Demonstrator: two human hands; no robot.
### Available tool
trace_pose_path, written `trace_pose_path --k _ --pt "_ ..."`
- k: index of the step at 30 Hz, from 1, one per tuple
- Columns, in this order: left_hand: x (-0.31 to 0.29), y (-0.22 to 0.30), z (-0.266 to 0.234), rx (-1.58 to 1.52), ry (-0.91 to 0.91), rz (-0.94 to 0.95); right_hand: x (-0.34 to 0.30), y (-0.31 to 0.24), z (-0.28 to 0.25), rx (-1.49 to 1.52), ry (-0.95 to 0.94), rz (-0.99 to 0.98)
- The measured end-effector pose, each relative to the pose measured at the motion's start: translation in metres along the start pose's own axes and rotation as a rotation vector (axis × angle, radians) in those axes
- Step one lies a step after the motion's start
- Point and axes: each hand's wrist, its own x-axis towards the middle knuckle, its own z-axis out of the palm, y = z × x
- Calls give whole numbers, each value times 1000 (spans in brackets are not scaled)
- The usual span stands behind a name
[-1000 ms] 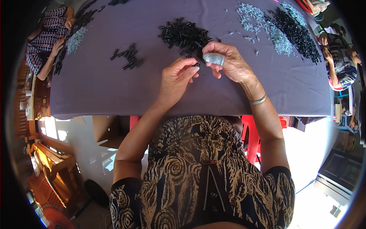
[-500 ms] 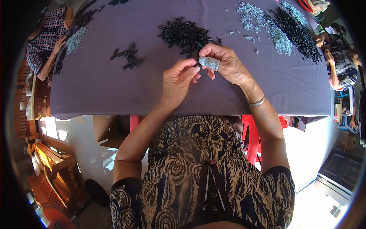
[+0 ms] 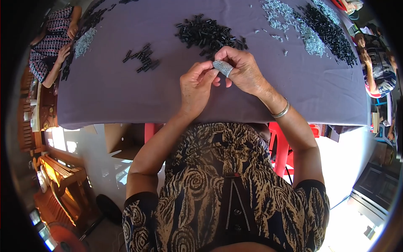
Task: Assemble small black plastic components by manually inserting tiny silver-colored metal parts.
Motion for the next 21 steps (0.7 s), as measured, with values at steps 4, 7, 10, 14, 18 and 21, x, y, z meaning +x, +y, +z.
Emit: trace_pose_path --k 4,7,10,14,18,21 --pt "1 -2 0 17 12 -22 5 3 -5 31 -39 72" --pt "4 1 0 38 2 -29 8 2 -12 66 -99 79" --pt "4 2 -2 -20 -11 -85 8 2 -13 143 -112 99" --pt "4 4 -4 -59 -34 -97 3 2 -16 444 -126 177" --pt "2 8 0 -105 -25 -87 1 3 -18 384 -108 231" --pt "2 10 -1 -116 -33 -33 -1 9 -18 382 -133 273"
